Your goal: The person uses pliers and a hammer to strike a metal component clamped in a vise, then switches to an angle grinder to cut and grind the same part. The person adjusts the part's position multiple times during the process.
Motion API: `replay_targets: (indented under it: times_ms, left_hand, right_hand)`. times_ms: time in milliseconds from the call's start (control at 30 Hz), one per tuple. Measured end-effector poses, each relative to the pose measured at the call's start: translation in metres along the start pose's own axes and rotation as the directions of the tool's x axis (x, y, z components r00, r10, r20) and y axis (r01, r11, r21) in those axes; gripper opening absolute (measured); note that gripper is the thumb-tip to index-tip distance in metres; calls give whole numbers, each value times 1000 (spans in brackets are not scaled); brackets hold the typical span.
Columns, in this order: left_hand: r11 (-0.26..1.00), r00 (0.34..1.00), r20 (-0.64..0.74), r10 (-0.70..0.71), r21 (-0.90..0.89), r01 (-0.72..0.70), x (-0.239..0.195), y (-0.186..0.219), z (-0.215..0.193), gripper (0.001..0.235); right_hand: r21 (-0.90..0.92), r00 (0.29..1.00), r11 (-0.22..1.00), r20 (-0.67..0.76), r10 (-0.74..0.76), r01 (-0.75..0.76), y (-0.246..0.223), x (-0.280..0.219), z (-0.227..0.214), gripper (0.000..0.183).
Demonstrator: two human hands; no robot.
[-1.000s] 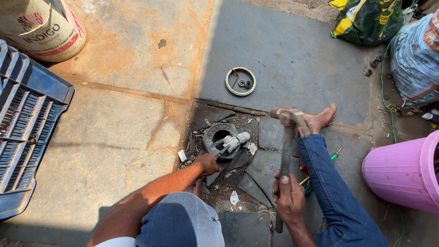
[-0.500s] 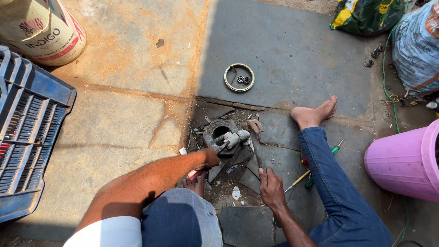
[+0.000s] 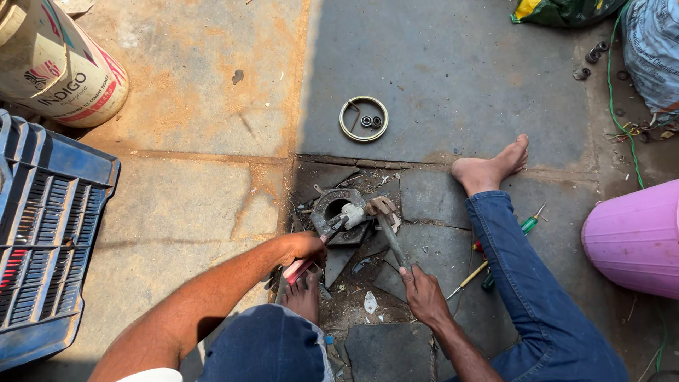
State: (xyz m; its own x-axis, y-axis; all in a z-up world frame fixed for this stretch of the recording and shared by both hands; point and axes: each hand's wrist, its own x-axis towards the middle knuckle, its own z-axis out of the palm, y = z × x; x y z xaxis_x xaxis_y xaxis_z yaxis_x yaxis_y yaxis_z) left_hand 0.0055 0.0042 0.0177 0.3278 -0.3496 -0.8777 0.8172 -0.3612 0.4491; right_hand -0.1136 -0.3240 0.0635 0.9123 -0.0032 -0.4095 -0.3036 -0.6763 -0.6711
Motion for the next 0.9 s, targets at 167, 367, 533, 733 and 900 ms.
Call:
replay_targets:
  times_ms: [167, 367, 533, 733, 900]
  left_hand:
    - [979, 996, -45, 74, 193, -64, -26, -2, -5, 44]
    - [832, 986, -149, 69, 555, 25, -33, 15, 15, 41]
    - [668, 959, -203, 200, 744, 19, -31, 14, 21, 47]
    - [568, 944, -255, 208, 818, 96, -10, 29, 14, 43]
    - [443, 954, -253, 158, 882, 161, 8, 34, 8, 45]
  right_hand:
    - [11, 1000, 1000, 1, -1, 1, -2, 2, 8, 51]
    - [4, 999, 1000, 40, 9, -9, 7, 2, 15, 50]
    - [19, 999, 1000, 39, 6, -7, 3, -1, 16, 48]
    - [96, 988, 990, -122, -93, 106, -52, -22, -23, 38]
    - [75, 781, 854, -450, -432, 515, -69, -50, -62, 39]
